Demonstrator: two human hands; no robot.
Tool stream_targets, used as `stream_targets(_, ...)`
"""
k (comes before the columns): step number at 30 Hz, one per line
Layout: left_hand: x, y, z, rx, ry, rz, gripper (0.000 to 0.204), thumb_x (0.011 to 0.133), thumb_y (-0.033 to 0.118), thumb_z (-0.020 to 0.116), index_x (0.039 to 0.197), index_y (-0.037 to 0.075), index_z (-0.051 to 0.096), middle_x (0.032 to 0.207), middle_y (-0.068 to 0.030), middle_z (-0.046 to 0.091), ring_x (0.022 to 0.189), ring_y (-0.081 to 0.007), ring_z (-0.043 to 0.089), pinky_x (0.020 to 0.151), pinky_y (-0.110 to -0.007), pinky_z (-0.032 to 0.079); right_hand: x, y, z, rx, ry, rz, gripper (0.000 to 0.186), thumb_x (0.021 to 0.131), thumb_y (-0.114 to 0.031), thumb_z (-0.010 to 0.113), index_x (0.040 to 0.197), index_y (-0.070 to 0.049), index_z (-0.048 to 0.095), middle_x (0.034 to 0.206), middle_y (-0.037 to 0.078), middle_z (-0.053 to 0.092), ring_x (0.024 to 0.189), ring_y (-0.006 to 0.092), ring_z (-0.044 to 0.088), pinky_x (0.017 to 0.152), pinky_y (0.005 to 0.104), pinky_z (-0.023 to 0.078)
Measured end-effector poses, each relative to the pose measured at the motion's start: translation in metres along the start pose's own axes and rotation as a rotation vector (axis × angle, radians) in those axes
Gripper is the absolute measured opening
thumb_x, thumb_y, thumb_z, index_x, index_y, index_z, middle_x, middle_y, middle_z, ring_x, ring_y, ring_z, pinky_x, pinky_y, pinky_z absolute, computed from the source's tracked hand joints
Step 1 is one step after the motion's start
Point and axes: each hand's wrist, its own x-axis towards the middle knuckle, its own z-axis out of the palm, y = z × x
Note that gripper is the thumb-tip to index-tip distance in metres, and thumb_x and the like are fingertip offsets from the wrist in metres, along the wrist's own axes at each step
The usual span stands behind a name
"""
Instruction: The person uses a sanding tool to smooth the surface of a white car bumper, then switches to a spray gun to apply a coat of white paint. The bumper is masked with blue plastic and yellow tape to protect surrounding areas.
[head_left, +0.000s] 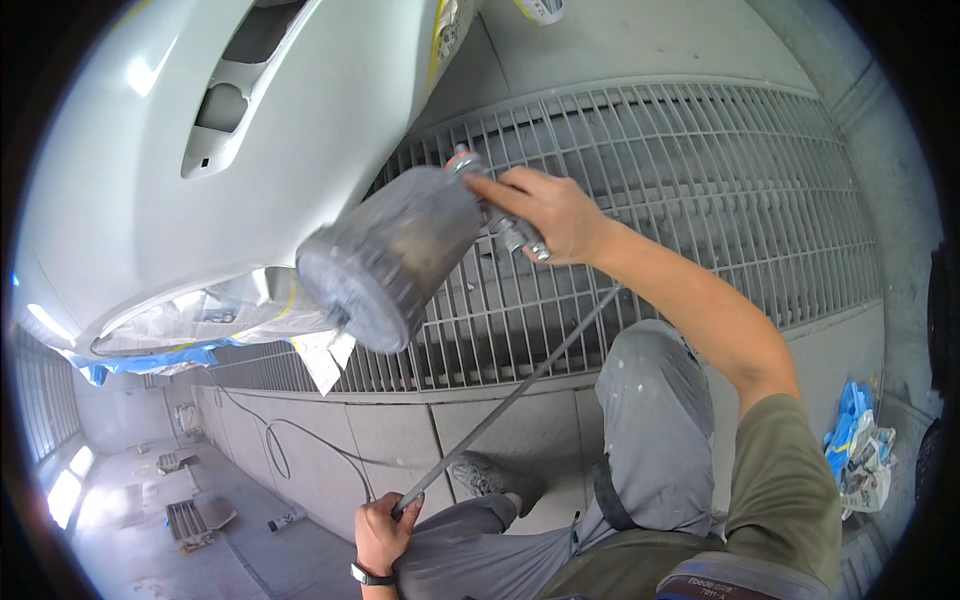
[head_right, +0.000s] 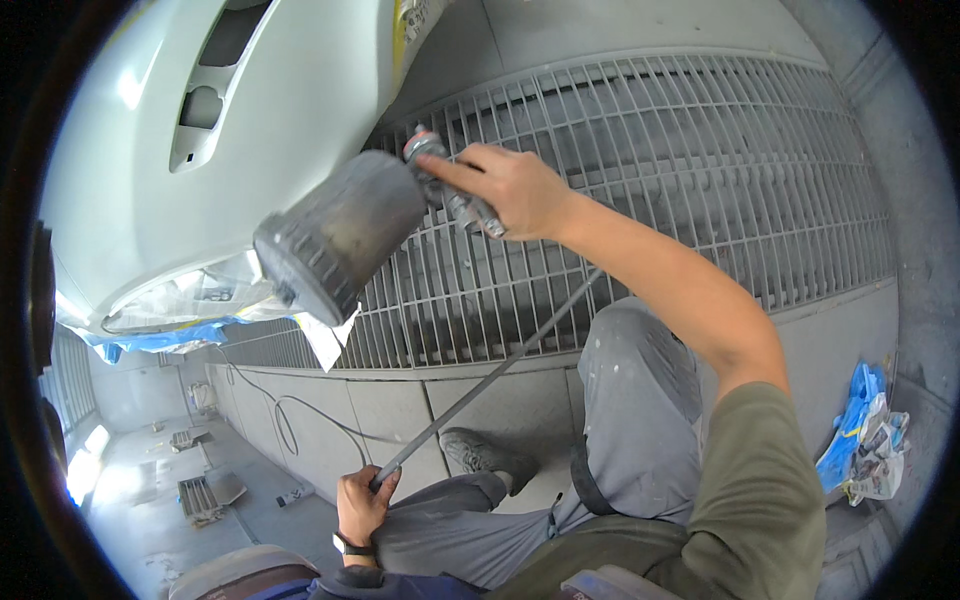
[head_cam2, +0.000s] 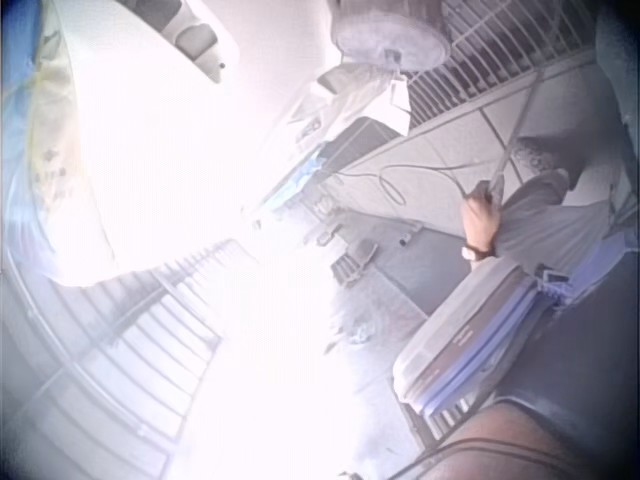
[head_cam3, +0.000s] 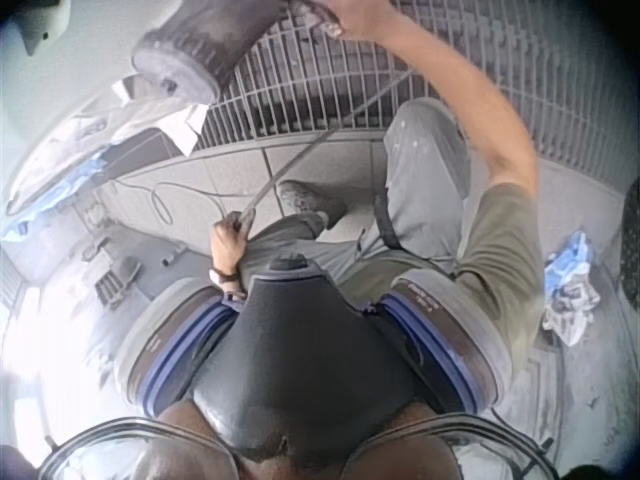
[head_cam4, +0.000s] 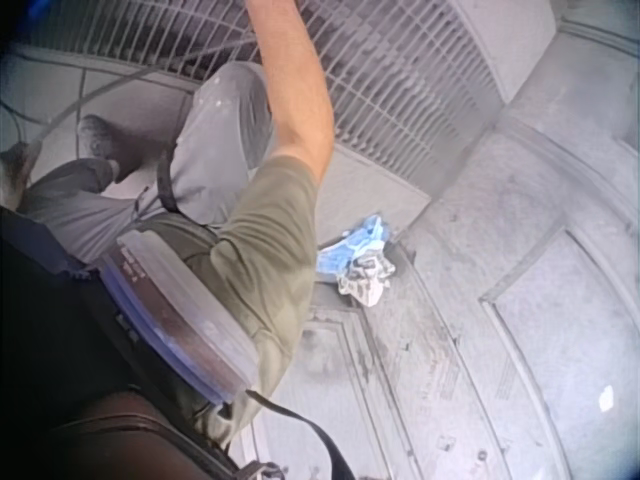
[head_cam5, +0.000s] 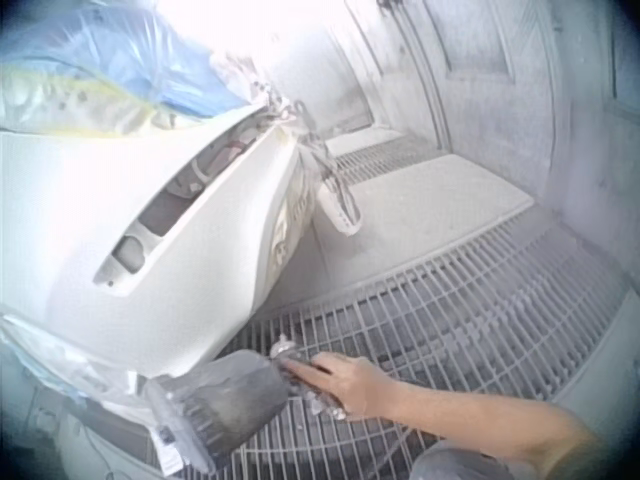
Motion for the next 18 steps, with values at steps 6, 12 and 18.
stream_targets(6, 0.005, 0.002, -0.001, 0.021, 0.002, 0.041, 0.043, 0.088, 0.035, 0.083, 0.068, 0.002, 0.065, 0.050, -0.0131, 0.052, 0.046, -0.0348, 0.052, 0.049, -0.041, 0.042, 0.016, -0.031, 0.018, 0.193, -0.275, -0.112, 0.088, 0.077, -0.011, 0.075, 0.159, -0.025, 0.046, 0.097, 0.007, 0.061, 0.077, 0.0268, 0.066, 0.065, 0.0394, 0.058)
stream_targets(12, 0.002, 0.001, -0.003, -0.024, 0.026, 0.061, 0.042, 0.087, 0.035, 0.083, 0.068, 0.002, 0.066, 0.050, -0.0133, 0.052, 0.046, -0.0352, 0.054, 0.049, -0.041, 0.042, 0.019, -0.022, -0.024, 0.149, -0.109, -0.024, 0.094, 0.069, -0.001, 0.071, 0.158, -0.021, 0.048, 0.093, 0.010, 0.063, 0.076, 0.0302, 0.065, 0.065, 0.0395, 0.057)
stream_targets(18, -0.006, -0.002, -0.008, -0.025, 0.048, -0.012, 0.040, 0.087, 0.033, 0.084, 0.069, 0.002, 0.066, 0.051, -0.0135, 0.053, 0.047, -0.0364, 0.055, 0.049, -0.042, 0.042, 0.020, -0.019, -0.048, -0.030, 0.196, 0.029, 0.091, 0.068, 0.002, 0.067, 0.156, -0.011, 0.050, 0.099, 0.014, 0.067, 0.077, 0.0308, 0.067, 0.068, 0.0388, 0.058)
